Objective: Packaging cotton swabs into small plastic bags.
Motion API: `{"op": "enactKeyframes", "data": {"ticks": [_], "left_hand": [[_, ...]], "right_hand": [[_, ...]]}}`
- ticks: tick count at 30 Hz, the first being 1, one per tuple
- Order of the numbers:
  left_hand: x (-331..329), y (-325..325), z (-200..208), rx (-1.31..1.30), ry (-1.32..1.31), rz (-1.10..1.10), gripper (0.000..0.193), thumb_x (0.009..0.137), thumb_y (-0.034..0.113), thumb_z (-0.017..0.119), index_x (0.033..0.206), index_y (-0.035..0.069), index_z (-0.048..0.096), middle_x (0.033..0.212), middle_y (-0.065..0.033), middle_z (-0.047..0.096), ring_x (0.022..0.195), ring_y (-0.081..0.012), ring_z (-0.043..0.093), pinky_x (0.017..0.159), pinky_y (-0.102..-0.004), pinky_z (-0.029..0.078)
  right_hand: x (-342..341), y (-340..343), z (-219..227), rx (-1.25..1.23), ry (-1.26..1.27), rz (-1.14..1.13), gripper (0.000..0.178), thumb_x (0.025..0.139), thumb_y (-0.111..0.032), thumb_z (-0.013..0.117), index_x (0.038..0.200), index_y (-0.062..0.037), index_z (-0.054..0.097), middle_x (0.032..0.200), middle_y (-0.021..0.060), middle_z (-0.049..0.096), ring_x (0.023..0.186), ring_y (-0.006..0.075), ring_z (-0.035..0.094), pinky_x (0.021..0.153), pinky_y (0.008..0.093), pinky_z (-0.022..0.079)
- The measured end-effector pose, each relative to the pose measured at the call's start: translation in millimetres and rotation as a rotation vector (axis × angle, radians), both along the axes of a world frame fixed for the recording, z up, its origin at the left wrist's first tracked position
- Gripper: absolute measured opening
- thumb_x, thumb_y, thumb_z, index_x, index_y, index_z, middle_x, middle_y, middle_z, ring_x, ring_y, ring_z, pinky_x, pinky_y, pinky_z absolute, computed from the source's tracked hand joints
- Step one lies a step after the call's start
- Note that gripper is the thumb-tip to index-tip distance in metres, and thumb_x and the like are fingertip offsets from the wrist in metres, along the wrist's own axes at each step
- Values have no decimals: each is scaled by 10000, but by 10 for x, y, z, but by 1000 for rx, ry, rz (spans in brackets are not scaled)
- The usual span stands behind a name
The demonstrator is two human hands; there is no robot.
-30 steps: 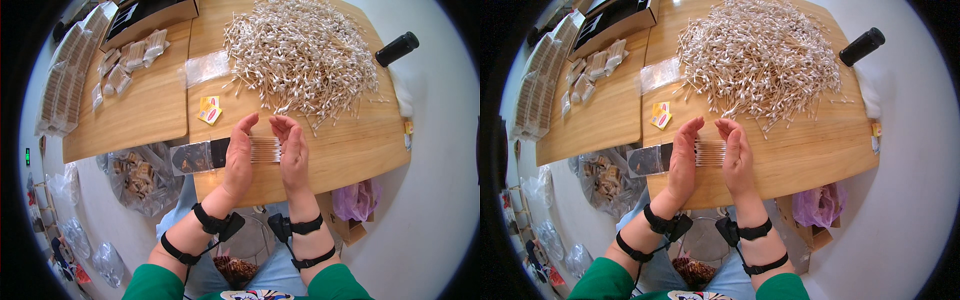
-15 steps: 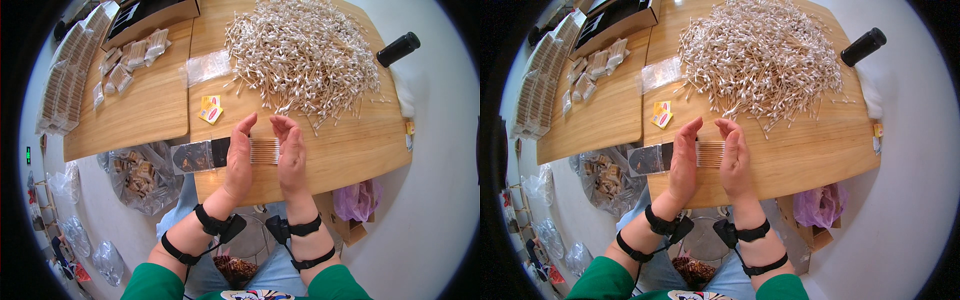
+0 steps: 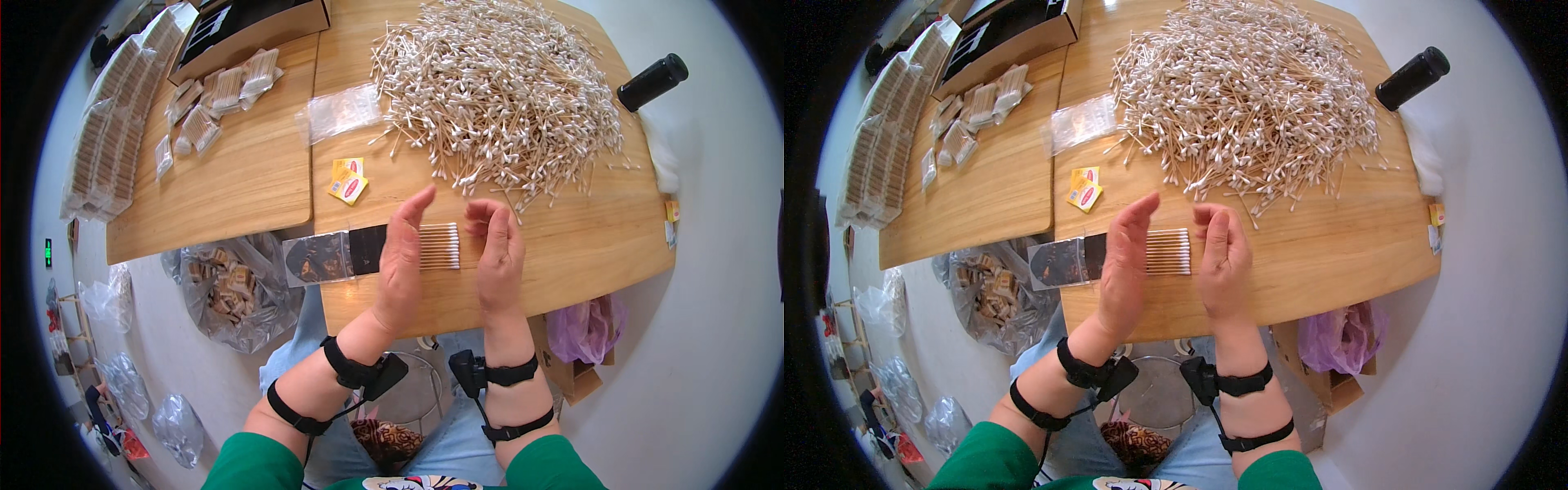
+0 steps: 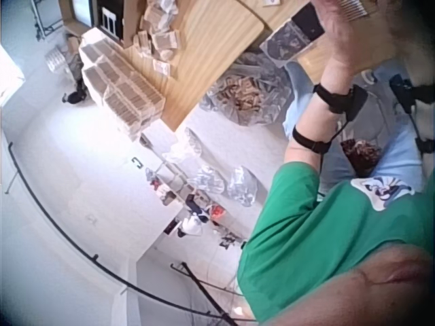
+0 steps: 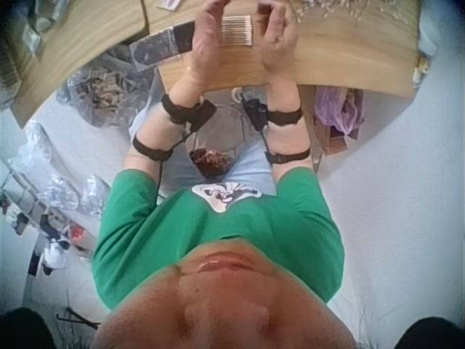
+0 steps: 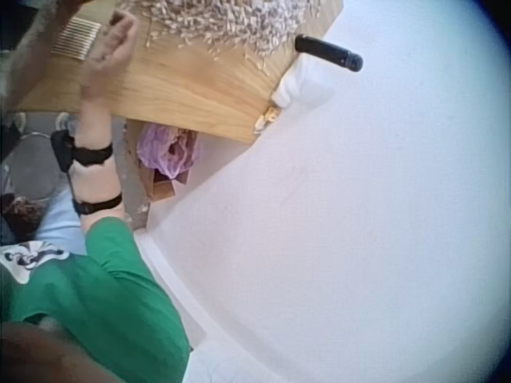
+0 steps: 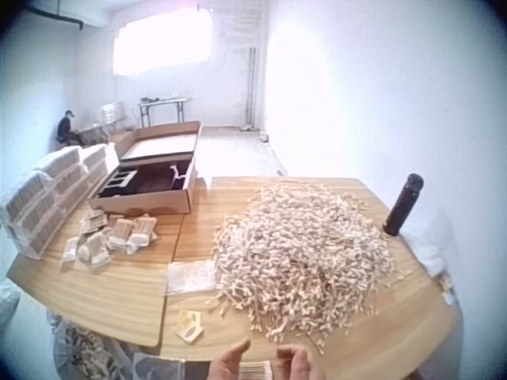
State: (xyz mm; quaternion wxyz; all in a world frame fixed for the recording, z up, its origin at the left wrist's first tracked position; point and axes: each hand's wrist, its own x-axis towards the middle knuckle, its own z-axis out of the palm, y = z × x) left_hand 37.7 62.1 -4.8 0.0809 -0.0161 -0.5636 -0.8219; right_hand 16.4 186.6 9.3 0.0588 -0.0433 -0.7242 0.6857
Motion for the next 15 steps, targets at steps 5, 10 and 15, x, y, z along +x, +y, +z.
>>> {"op": "enactKeyframes", "data": {"ticks": [5,10,15], "left_hand": [[0,35,-55,105,-84,-59,533,1096,403,270,1438,8,381,1524,-143,384,1455,-237,295,1226,-401,139],[-12,18,-126,125,-91,-63,517,1097,395,272,1438,25,390,1516,-130,400,1453,-237,300,1223,-397,134],[-4,27,-63,127,-105,-67,519,1095,403,279,1433,26,393,1511,-132,405,1451,-245,304,1225,-397,138]], "right_hand": [[23,145,58,253,54,68,419,1045,-250,512,741,-3,662,724,109,578,700,213,599,656,328,454],[45,287,53,551,149,262,318,960,-127,581,695,-4,707,672,105,576,643,224,569,618,337,446],[75,314,49,616,190,285,283,938,-96,593,693,-15,712,677,113,596,653,247,580,615,356,453]]}}
